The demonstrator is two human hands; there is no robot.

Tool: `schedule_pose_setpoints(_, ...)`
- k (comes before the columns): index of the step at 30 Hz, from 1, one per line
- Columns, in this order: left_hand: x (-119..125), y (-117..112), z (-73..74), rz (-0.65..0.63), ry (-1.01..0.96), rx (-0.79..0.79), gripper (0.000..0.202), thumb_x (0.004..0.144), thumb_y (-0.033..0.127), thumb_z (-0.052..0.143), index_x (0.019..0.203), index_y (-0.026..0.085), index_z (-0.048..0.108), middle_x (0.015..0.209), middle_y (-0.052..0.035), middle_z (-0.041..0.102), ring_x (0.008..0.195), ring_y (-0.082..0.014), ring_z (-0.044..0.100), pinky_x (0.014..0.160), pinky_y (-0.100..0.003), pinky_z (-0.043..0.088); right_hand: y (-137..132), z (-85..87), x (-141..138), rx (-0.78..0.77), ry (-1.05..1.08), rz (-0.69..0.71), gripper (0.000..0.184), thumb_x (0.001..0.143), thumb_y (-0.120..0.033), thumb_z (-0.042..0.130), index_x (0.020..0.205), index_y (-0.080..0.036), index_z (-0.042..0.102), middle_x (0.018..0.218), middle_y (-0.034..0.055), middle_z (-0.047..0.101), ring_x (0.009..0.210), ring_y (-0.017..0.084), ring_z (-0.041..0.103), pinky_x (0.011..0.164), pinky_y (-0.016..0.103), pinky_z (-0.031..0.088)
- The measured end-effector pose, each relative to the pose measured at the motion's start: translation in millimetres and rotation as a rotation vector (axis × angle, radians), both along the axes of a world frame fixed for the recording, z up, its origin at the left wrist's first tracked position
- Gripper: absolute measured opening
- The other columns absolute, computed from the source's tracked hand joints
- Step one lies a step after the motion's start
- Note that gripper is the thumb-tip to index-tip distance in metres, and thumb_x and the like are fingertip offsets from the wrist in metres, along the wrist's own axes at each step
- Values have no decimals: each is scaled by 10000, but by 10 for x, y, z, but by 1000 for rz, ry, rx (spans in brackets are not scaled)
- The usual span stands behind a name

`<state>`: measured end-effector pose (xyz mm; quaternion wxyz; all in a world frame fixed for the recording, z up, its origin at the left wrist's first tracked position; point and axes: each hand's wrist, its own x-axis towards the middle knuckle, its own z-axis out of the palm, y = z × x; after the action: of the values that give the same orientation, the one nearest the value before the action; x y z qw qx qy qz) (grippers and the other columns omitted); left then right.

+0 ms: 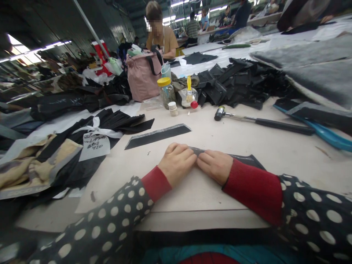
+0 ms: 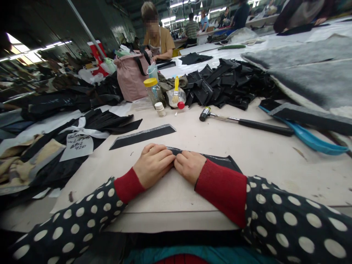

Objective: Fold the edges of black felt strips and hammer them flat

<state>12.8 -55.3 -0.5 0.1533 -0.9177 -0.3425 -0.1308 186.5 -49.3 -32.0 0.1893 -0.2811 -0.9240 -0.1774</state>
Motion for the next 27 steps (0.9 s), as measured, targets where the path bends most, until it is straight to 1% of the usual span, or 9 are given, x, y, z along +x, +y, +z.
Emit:
schedule_pose_setpoints(2,29,22,-23,3,-1,-33,171,855,223,412,812,208,577,773,15,608,880,-151,495,952,-385,229,-2,30,54,-29,6,-22,266,862,-124,331,733,-148,562,661,44,499,622,152,385,536,287,277)
schedule_pose_setpoints(4,20,40,-37,8,-8,-41,179,859,231,405,815,216,578,764,22,608,852,-145,499,984,-404,191,-4,44,141,-56,32,-55,255,859,-132,338,748,-153,566,677,47,512,628,153,388,547,283,283)
schedule_pose_setpoints(8,-15,61,-41,-8,-15,-85,158,849,279,433,891,223,574,816,19,614,845,-150,504,970,-412,218,-9,19,317,-102,89,-106,246,845,-127,352,781,-150,588,699,58,531,646,157,401,584,277,304)
schedule_pose_setpoints(10,-12,72,-37,-32,-19,-112,167,839,301,452,920,215,570,840,6,613,844,-158,506,938,-401,264,-8,3,354,-106,119,-90,267,848,-124,341,769,-148,595,693,60,532,646,158,400,590,274,311)
schedule_pose_setpoints(13,9,90,-36,-81,-23,-151,198,835,305,455,956,189,562,880,-26,598,838,-167,505,818,-340,361,-3,4,350,-131,132,-30,283,855,-119,331,770,-142,599,694,58,532,648,153,399,599,264,326)
schedule_pose_setpoints(15,23,95,-43,-115,-22,-173,208,844,289,437,966,172,557,888,-41,587,830,-164,505,748,-305,387,-2,20,338,-170,110,-1,286,862,-116,325,788,-134,600,710,60,535,661,147,403,610,256,337)
schedule_pose_setpoints(19,34,83,-61,-159,2,-155,210,870,229,374,952,167,557,861,-39,577,805,-150,504,701,-284,394,-18,47,328,-195,62,53,331,881,-115,280,806,-120,602,721,70,536,670,145,398,617,259,350)
schedule_pose_setpoints(22,35,66,-65,-165,35,-128,214,874,206,359,954,174,555,849,-31,578,778,-150,497,673,-284,385,-41,50,321,-168,47,85,340,880,-111,274,798,-112,604,713,74,533,658,152,387,606,269,349)
schedule_pose_setpoints(27,31,45,-65,-168,60,-107,224,882,202,342,958,174,551,837,-34,575,766,-146,488,648,-281,368,-76,57,305,-117,6,92,323,877,-105,285,803,-103,599,684,65,509,631,146,370,573,284,325)
